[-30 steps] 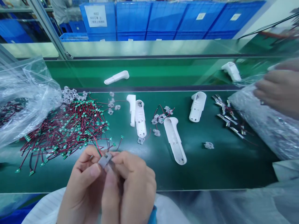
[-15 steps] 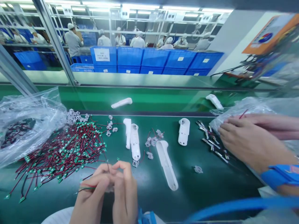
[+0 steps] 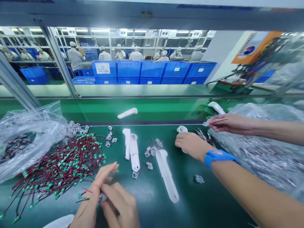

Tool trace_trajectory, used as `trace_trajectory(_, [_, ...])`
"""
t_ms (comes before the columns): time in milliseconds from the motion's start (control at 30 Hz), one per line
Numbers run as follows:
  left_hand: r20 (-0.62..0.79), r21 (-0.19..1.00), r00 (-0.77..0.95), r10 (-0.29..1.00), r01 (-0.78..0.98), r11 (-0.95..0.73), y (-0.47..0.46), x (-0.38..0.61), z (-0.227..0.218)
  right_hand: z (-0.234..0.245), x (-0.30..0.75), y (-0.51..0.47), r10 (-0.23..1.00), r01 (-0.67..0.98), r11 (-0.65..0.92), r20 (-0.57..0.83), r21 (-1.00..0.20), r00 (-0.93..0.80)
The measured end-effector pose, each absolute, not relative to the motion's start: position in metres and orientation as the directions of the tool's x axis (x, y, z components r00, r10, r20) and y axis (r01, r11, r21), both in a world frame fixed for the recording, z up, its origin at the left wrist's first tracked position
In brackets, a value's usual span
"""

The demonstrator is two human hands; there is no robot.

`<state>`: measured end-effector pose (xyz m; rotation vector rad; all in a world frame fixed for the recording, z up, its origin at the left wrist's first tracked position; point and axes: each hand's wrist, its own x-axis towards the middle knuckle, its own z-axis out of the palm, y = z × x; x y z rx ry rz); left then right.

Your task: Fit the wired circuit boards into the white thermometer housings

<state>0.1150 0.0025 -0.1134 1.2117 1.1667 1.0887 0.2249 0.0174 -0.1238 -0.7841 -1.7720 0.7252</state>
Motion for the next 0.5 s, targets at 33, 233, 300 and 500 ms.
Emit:
trace_trajectory(33, [-0.044,0.999,0.127,0.991,0.036,0.040,0.003,0.114,-0.110,-0.121,0.226,0.018,0.794,0.195,0.600,0.547,-0.776,-0.264])
trace_trajectory(233, [0.121,0.913,0.084,0.989,0.381,-0.144,0.013,0.109,-0.089,-0.121,0.224,0.009,0.866,0.303,0.497,0.487,-0.813,-0.112])
trace_trajectory(300, [0.201,0.805,0.064,0.978,0.557,-0.202,0.017,0.106,-0.086,-0.126,0.222,0.007,0.890,0.319,0.442,0.454,-0.838,-0.040])
trace_trajectory(500, [0.292,0.614,0.159,0.943,0.725,-0.312,0.021,0.092,-0.068,-0.122,0.221,0.006,0.921,0.156,0.385,0.389,-0.910,-0.006])
